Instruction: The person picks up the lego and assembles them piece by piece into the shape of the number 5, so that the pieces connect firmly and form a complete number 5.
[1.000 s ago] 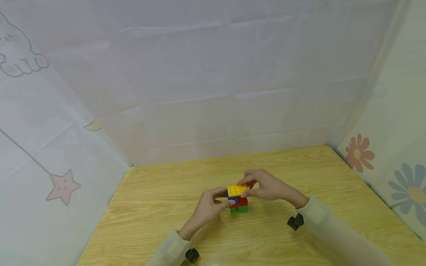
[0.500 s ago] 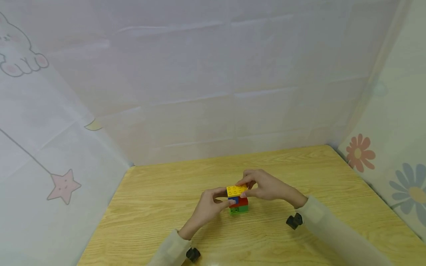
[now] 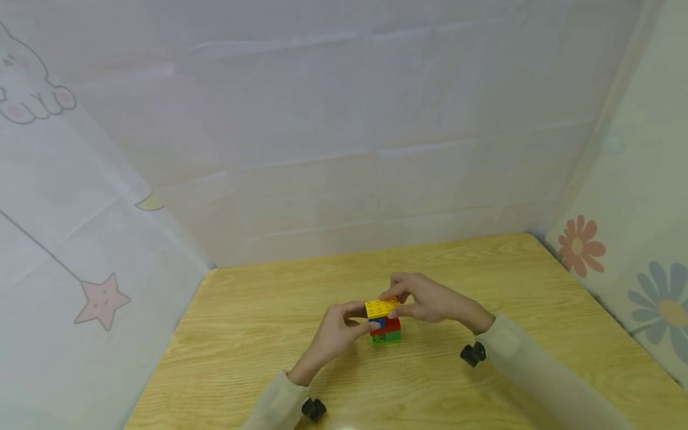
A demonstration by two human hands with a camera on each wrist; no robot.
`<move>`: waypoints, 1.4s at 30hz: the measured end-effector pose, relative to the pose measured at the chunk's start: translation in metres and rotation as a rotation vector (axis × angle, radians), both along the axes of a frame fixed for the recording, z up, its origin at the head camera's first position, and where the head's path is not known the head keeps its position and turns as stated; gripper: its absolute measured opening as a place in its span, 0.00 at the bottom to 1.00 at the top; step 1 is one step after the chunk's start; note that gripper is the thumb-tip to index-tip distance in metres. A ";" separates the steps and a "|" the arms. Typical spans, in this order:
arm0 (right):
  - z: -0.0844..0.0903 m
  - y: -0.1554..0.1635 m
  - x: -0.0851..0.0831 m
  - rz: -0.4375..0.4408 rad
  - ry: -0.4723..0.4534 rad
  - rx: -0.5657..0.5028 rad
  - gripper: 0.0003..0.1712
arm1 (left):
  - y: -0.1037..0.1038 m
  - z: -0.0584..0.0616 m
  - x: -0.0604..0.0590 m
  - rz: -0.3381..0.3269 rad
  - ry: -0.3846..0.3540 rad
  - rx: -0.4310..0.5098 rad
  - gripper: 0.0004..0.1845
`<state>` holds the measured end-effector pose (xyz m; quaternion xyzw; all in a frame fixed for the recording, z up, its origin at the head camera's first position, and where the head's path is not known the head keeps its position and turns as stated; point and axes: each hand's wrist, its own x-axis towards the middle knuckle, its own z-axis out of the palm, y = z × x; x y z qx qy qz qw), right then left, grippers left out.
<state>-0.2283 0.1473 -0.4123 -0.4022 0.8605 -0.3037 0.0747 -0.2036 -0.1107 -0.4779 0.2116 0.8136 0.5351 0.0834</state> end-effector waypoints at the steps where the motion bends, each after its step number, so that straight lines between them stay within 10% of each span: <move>1: 0.000 0.000 0.000 0.002 0.003 0.003 0.18 | 0.000 0.000 0.000 0.002 -0.002 -0.002 0.18; 42: -0.001 -0.003 0.006 -0.007 0.134 0.131 0.19 | 0.000 -0.001 -0.008 -0.016 0.048 -0.021 0.18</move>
